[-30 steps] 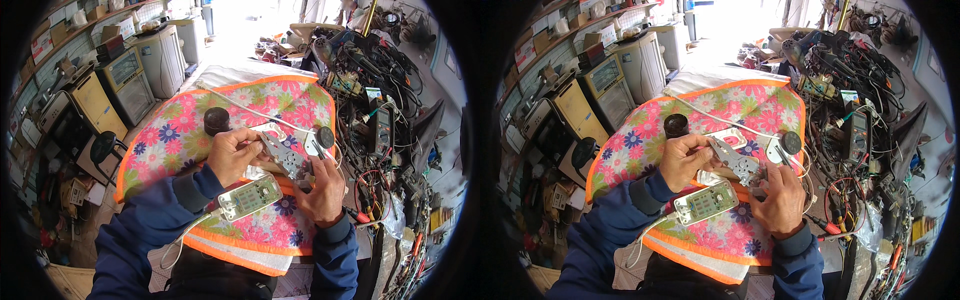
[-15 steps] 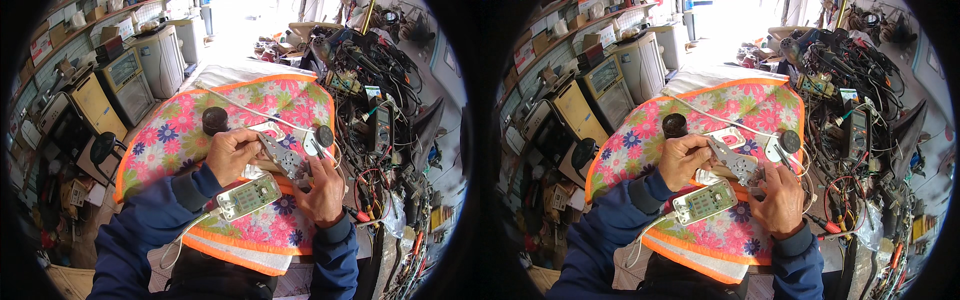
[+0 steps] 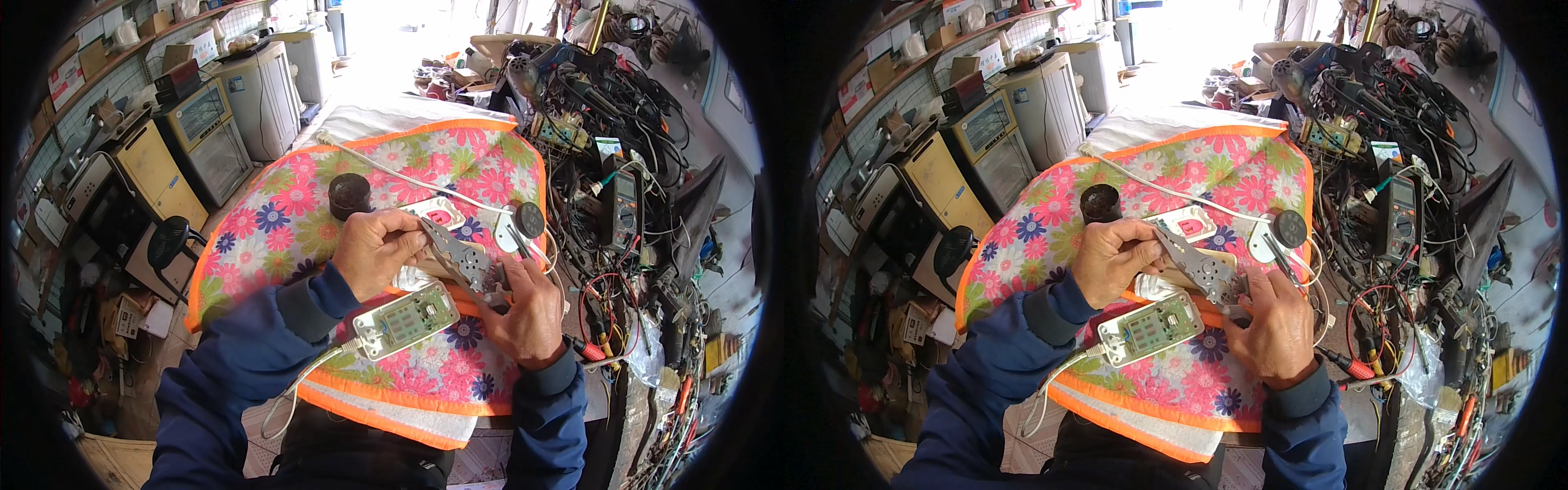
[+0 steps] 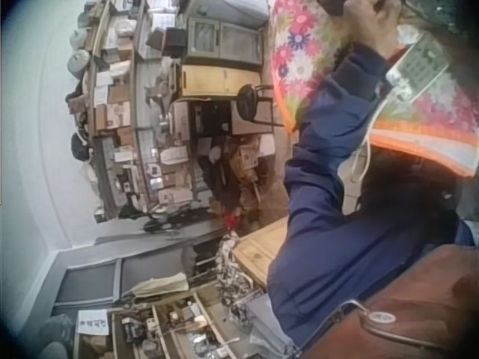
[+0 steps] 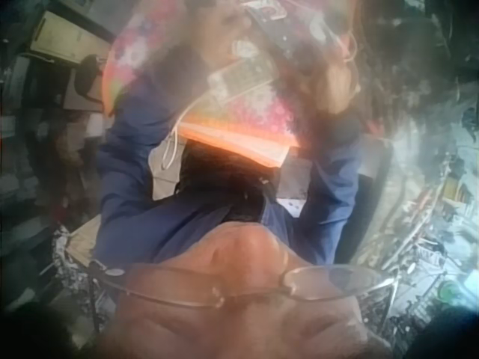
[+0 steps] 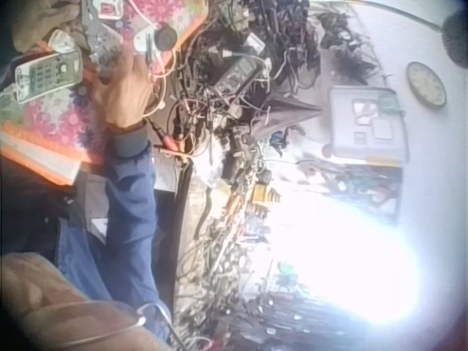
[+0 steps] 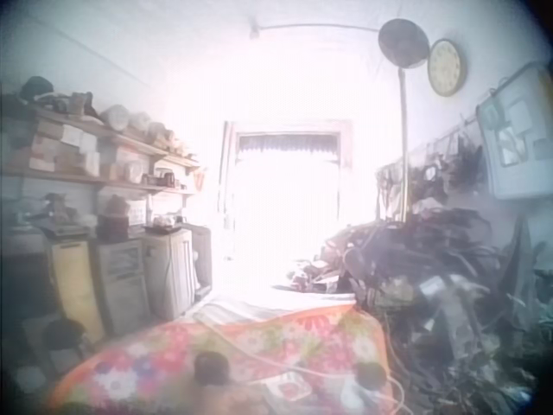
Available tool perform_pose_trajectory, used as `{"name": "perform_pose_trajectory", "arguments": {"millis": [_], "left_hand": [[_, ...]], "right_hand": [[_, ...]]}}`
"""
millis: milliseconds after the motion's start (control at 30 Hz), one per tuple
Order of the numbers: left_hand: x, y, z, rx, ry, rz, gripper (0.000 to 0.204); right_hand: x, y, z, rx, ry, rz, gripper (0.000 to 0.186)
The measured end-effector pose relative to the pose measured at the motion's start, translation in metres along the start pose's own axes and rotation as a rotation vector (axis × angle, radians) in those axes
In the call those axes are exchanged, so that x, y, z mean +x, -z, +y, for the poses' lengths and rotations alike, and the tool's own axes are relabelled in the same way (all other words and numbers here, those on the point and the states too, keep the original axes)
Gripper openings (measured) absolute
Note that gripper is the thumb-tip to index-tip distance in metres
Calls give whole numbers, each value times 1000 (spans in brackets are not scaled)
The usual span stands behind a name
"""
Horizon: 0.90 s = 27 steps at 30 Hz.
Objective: The person repairs a small electronic device by stripping wires with pliers, inserting them into a circuit board, and soldering the connections. The person uses a soldering iron and pliers to complete the task.
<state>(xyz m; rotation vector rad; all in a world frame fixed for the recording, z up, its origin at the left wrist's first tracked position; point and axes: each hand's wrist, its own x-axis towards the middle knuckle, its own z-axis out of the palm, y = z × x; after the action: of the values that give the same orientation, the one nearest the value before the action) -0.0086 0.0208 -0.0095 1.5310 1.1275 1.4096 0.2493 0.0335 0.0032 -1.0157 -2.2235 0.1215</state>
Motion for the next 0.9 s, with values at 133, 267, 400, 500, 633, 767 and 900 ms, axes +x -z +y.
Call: {"name": "perform_pose_trajectory", "arguments": {"millis": [133, 267, 400, 500, 633, 767, 900], "left_hand": [[1, 1, -2, 8, -10, -8, 17], [1, -3, 0, -8, -35, 43, 11], [1, -3, 1, 30, -52, 45, 11], [1, -2, 0, 55, -74, 41, 11], [1, -2, 2, 61, -80, 47, 11], [1, 2, -2, 108, -82, 2, 18], [1, 4, -1, 114, -72, -15, 18]], "right_hand": [[0, 2, 0, 5, -10, -13, 47], [-1, 3, 0, -14, -15, -26, 48], [0, 4, -1, -3, -19, -31, 48], [0, 4, -1, 3, -23, -30, 49], [0, 3, -1, -6, -22, -23, 48], [-1, 2, -1, -7, -26, -19, 47], [-1, 1, 0, -9, -15, -18, 46]]}}
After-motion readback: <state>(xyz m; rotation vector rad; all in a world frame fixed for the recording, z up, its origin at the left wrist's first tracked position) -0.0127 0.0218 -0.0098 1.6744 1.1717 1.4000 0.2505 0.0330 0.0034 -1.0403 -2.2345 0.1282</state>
